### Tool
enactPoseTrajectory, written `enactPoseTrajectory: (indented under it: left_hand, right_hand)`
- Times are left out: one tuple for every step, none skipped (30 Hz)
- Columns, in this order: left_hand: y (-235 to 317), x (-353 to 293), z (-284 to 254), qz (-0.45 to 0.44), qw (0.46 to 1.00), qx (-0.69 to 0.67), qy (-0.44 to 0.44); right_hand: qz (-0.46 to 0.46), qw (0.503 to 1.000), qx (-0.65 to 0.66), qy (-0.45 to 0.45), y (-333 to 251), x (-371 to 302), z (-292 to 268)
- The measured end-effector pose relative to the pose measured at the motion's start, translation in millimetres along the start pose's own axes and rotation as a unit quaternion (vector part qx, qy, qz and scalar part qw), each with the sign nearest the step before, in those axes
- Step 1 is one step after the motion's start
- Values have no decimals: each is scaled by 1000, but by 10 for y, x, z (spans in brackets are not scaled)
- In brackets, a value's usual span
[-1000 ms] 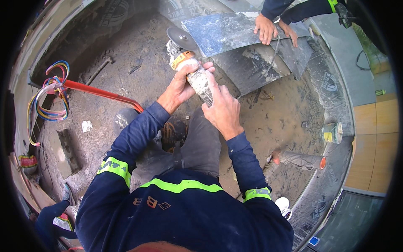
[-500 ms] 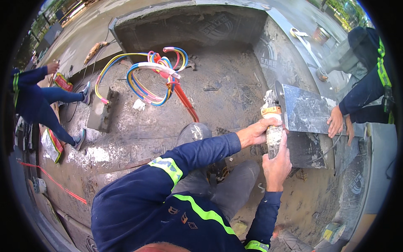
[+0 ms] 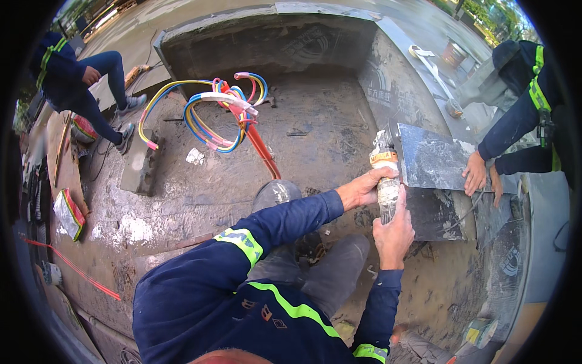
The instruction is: The person uses an angle grinder to cut a large rectangular tile on a construction site. After cutting, the person lifts and inspects the tile, then places it back down.
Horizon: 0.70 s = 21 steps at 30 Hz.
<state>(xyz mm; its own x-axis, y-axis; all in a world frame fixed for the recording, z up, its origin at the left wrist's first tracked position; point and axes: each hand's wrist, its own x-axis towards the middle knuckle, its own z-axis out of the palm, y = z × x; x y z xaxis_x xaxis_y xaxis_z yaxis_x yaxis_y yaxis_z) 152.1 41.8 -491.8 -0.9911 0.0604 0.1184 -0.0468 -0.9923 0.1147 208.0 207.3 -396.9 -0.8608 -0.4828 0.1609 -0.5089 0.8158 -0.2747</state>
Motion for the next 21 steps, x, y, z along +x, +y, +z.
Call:
enactPoseTrajectory:
  left_hand:
    - [-5,-16,11,-4,1000,1,4]
    - [-13,-39,22,-13,1000,4,16]
    - [-23,-68,37,-6,1000,11,-11]
    - [-38,-85,56,0,999,34,0]
    - [-28,-120,59,-22,998,65,-10]
    - [-34,-133,67,-30,997,68,-24]
    - [-48,-161,74,-32,997,74,-3]
    - [-33,-152,89,-48,996,69,4]
    - [-79,-197,104,-45,997,54,29]
    - [-79,-214,128,-31,997,47,55]
    - [-88,-237,157,-32,996,50,60]
    - [-86,-259,184,-24,997,52,57]
    - [-92,-271,207,-26,996,54,62]
    - [-101,-279,226,-30,996,56,64]
    - [-101,-283,239,-28,996,58,63]
    - [-105,-291,246,-25,996,60,62]
    - [-104,-289,250,-29,995,56,71]
    - [-110,-296,249,-28,997,53,58]
    - [-115,-299,248,-26,996,55,59]
    - [-122,-305,245,-26,995,60,74]
    - [-132,-314,242,-26,996,56,59]
  right_hand:
    - [4,1000,-7,-1,2,-10,-3]
    - [-9,1000,2,3,12,-22,-10]
    - [-15,1000,10,5,25,-38,-15]
    - [-13,1000,14,7,53,-75,-31]
    - [-30,999,24,20,75,-91,-29]
    - [-38,998,27,31,111,-109,-31]
    - [-27,999,33,21,146,-135,-38]
    - [-11,999,42,7,176,-142,-37]
    - [2,1000,30,-7,207,-164,-52]
    - [-4,999,34,-11,224,-168,-63]
    - [16,999,29,-21,231,-187,-79]
    - [13,999,35,-18,224,-194,-87]
    - [-1,999,49,-8,222,-203,-99]
    - [6,999,44,-11,223,-212,-111]
    - [2,999,45,-7,222,-214,-113]
    - [0,999,51,-6,223,-220,-112]
    - [-12,999,48,4,227,-226,-107]
    - [-22,999,48,12,237,-233,-101]
    - [-33,998,47,21,254,-239,-96]
    - [-34,998,48,21,270,-247,-88]
    - [-35,998,50,21,282,-261,-83]
